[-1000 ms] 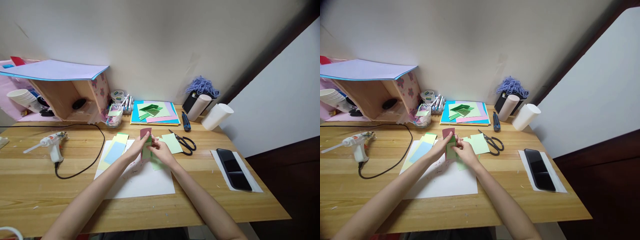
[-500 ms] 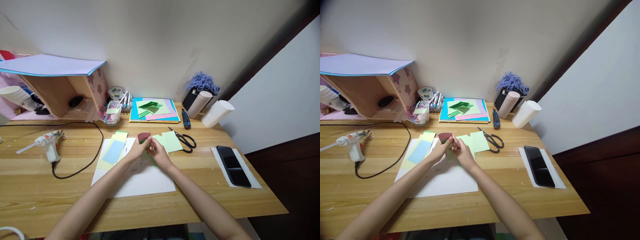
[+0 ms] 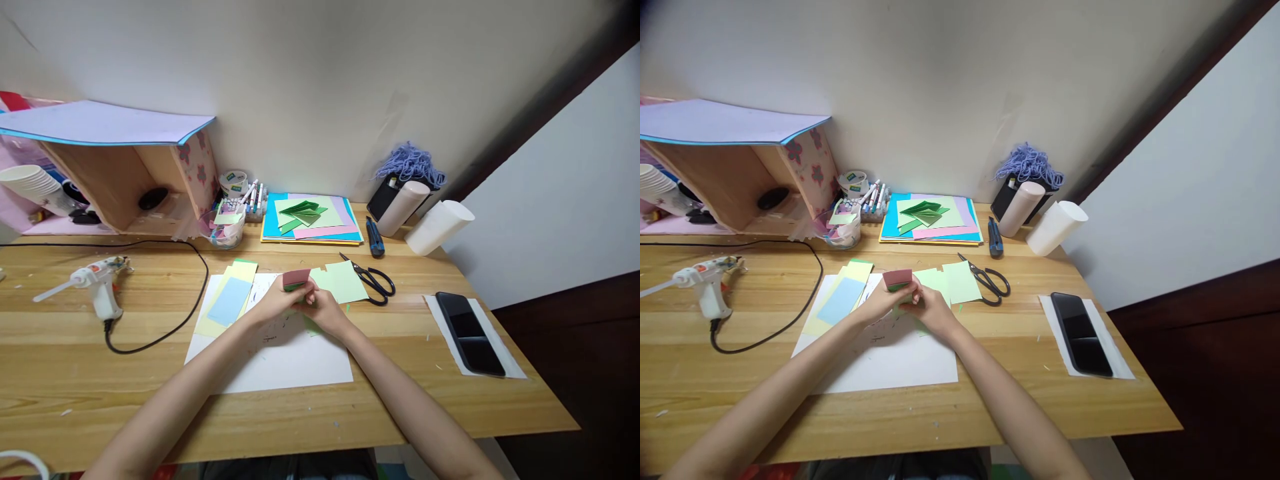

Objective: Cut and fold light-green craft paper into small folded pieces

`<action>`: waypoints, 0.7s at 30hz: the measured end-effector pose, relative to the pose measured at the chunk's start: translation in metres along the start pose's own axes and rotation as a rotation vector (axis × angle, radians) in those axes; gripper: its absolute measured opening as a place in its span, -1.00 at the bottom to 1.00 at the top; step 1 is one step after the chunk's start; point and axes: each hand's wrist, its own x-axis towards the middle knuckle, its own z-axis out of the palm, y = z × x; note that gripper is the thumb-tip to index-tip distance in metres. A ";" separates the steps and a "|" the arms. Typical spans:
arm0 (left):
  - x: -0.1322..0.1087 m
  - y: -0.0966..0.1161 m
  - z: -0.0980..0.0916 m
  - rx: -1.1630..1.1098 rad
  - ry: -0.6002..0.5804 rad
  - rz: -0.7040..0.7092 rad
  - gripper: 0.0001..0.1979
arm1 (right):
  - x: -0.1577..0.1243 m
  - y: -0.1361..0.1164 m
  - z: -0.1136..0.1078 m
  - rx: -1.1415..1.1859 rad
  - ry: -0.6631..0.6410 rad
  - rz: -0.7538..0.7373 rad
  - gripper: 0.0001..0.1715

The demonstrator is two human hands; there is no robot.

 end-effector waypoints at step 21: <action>-0.031 -0.020 -0.030 -0.403 0.170 -0.226 -0.57 | 0.001 -0.007 -0.010 0.303 -0.316 0.247 -0.63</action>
